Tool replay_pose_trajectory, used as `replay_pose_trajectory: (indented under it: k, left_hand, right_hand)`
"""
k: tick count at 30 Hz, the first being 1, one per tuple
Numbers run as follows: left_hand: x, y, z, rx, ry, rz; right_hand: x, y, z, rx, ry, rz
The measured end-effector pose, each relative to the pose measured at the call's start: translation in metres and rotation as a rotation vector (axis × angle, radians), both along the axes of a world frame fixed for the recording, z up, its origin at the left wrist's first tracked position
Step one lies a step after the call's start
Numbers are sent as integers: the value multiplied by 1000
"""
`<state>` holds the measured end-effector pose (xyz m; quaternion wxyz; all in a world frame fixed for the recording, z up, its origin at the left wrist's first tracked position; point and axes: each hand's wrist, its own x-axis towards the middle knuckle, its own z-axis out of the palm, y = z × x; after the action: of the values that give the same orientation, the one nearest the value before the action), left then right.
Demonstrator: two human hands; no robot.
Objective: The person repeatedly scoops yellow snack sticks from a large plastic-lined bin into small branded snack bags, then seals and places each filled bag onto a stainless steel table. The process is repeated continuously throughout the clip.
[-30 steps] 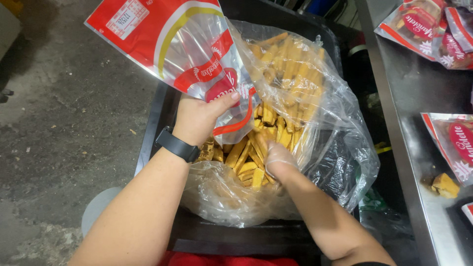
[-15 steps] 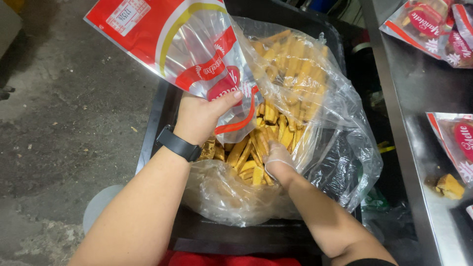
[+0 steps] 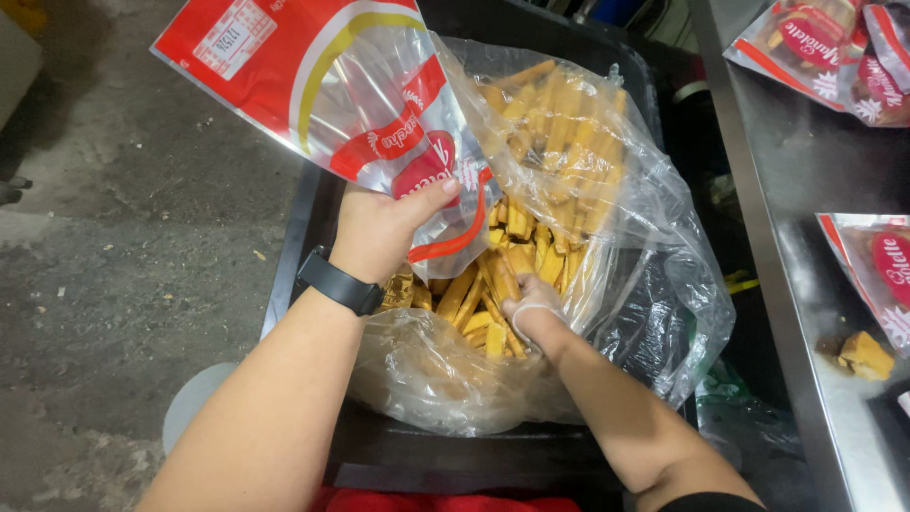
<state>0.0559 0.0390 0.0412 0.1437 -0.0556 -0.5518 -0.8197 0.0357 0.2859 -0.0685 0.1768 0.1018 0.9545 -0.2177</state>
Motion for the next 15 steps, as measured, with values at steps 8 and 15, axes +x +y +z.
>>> replay_pose_trajectory:
  k: [8,15]
  left_hand:
    - [1,0,-3,-8,-17,-5]
    - [-1,0,-1,-7,-6,11]
  right_hand:
    - [3,3,-7,92,107,218]
    - [-1,-6,14,242,-73,137]
